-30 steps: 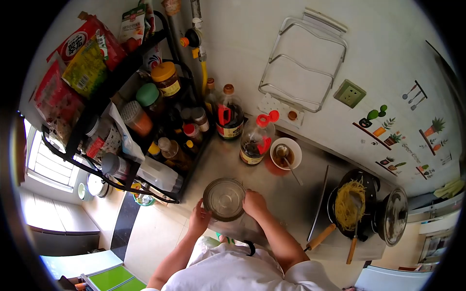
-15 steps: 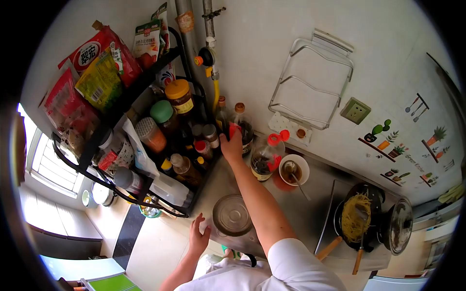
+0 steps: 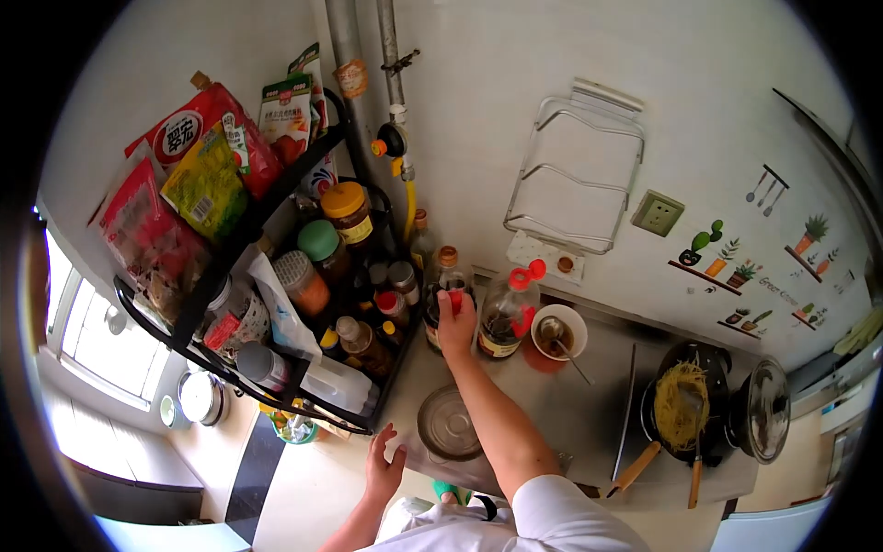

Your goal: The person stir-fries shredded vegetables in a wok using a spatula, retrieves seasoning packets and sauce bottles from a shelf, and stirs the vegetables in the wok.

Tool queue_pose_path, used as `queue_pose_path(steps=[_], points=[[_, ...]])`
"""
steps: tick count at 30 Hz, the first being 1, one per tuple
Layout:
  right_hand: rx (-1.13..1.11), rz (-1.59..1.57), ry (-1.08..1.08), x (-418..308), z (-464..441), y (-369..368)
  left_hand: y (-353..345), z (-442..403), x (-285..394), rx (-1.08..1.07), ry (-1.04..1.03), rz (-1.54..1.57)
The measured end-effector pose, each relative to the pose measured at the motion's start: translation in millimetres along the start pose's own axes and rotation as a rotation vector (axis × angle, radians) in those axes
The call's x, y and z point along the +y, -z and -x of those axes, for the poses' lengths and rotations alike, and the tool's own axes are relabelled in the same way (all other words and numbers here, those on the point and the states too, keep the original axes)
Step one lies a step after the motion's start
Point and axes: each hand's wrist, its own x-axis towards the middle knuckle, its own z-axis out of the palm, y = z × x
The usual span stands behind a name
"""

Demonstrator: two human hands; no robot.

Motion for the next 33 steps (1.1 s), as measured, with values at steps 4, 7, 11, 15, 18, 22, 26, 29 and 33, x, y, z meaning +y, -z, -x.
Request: queue_pose_path(steps=[4, 7, 11, 15, 18, 22, 26, 29, 33], points=[[-0.105, -0.211, 0.010, -21.5, 8.3, 10.7, 5.0, -7.9, -5.5, -0.007, -0.110, -0.002], [-0.137, -0.328, 0.019, -69.2, 12.4, 24.5, 8.7, -15.1, 3.0, -0.021, -0.187, 0.043], [-0.181, -0.349, 0.072, -148.7, 12.0, 57.3, 9.2, -27.9, 50.3, -0.084, -0.265, 0.094], [-0.222, -0.345, 0.014, -189.3, 24.7, 110.1, -3.5, -30.0, 81.9, -0.142, -0.357, 0.223], [-0.181, -0.310, -0.012, -210.4, 52.2, 143.1, -19.9, -25.2, 96.1, -0.196, -0.422, 0.319], [-0.042, -0.208, -0.073, -199.8, 88.4, 184.9, -43.3, -12.4, 124.8, -0.351, -0.488, 0.429], [0.113, -0.231, -0.063, -149.9, 117.6, 217.7, -81.2, -6.3, 137.8, -0.476, -0.552, 0.490], [0.117, -0.145, -0.095, -98.7, 129.8, 248.9, -111.6, -9.7, 146.6, -0.656, -0.503, 0.477], [0.098, -0.126, -0.104, -51.0, 133.5, 268.4, -160.0, -12.2, 153.9, -0.718, -0.385, 0.555]])
